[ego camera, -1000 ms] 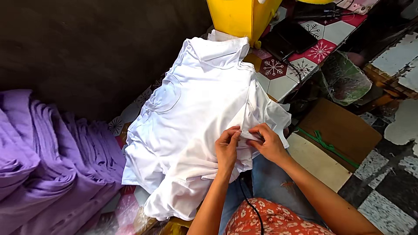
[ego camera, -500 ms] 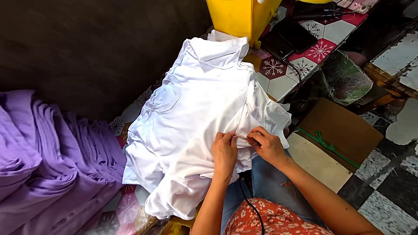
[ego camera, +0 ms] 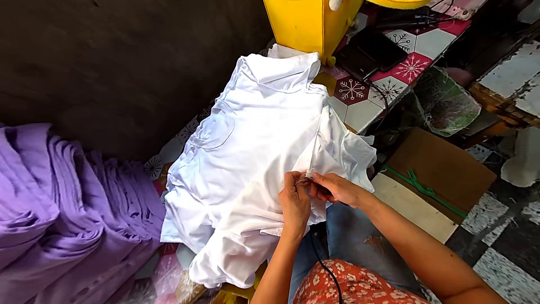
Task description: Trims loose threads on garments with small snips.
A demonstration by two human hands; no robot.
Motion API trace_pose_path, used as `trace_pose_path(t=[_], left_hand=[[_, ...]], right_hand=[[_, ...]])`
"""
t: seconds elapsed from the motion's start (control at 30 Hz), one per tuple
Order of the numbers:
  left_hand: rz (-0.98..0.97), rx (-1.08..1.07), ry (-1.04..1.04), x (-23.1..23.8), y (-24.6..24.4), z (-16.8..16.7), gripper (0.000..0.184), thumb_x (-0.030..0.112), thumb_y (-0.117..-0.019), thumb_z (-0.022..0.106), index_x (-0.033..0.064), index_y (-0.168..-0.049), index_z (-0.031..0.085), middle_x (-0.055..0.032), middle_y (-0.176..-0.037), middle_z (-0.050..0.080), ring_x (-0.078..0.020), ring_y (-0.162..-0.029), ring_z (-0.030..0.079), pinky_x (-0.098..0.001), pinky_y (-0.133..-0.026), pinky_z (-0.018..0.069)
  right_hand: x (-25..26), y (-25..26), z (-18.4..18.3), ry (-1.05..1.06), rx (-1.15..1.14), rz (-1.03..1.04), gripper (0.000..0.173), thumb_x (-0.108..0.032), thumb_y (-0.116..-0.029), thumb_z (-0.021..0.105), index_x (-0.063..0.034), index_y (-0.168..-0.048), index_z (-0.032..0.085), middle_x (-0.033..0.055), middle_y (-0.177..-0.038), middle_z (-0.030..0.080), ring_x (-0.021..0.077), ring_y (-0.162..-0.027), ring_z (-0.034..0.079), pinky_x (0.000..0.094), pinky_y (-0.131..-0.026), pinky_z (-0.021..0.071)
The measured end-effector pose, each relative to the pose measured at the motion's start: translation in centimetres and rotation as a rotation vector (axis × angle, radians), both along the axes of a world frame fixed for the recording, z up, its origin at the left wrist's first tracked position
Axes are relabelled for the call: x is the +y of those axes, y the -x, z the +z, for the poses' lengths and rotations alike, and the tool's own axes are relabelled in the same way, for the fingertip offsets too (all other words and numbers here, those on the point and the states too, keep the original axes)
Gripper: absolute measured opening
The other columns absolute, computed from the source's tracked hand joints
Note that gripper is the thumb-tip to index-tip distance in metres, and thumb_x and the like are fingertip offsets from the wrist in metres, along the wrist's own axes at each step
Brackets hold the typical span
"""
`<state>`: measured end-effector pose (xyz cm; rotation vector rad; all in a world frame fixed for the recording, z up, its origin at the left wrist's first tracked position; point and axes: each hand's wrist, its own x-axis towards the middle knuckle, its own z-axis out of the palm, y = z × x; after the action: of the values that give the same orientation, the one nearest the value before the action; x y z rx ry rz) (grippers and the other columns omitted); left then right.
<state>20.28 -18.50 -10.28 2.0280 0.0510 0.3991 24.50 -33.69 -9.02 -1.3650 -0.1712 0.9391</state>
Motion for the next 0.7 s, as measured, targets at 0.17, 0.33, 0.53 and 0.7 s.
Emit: trace_pose_path(t=[0.17, 0.33, 0.53, 0.7], left_hand=[[-0.096, -0.109, -0.039, 0.1, 0.3, -0.6, 0.017, -0.005, -0.0958, 0.050, -0.0090, -0.098, 0.067, -0.0167, -0.100, 0.074, -0.0125, -0.096, 0.072, -0.0239, -0.087, 0.0571], [-0.123, -0.133, -0.089, 0.4, 0.6, -1.1, 0.019, -0.009, -0.0936, 0.051, -0.0088, -0.096, 0.069, -0.0217, -0.106, 0.073, -0.0211, -0.104, 0.072, -0.0281, -0.092, 0.0566], [-0.102, -0.114, -0.095, 0.4, 0.4, -1.3, 0.017, -0.007, -0.0943, 0.052, -0.0082, -0.096, 0.069, -0.0185, -0.102, 0.074, -0.0163, -0.099, 0.073, -0.0253, -0.089, 0.0568], [-0.081, -0.085, -0.054, 0.5, 0.1, -1.4, 0.017, -0.006, -0.0953, 0.052, -0.0087, -0.096, 0.068, -0.0165, -0.098, 0.074, -0.0149, -0.093, 0.073, -0.0268, -0.086, 0.0588]], right_hand=[[0.0, -0.7, 0.0, -0.101, 0.277, -0.010, 0.058, -0.048, -0.1120, 0.019, -0.0128, -0.087, 0.058, -0.0086, -0.058, 0.045, -0.0010, -0.041, 0.033, 0.0146, -0.040, 0.0270], [0.1, -1.1, -0.5, -0.143, 0.424, -0.094, 0.053, -0.044, -0.1128, 0.022, -0.0131, -0.086, 0.056, -0.0081, -0.057, 0.043, -0.0007, -0.040, 0.033, 0.0139, -0.039, 0.0278], [0.9, -0.8, 0.3, 0.003, 0.389, -0.181, 0.054, -0.048, -0.1117, 0.026, -0.0130, -0.082, 0.054, -0.0083, -0.054, 0.040, 0.0002, -0.039, 0.032, 0.0155, -0.039, 0.0271], [1.0, -0.4, 0.3, 0.064, 0.365, -0.294, 0.056, -0.048, -0.1119, 0.026, -0.0119, -0.079, 0.053, -0.0073, -0.050, 0.041, 0.0014, -0.037, 0.033, 0.0169, -0.038, 0.0272]])
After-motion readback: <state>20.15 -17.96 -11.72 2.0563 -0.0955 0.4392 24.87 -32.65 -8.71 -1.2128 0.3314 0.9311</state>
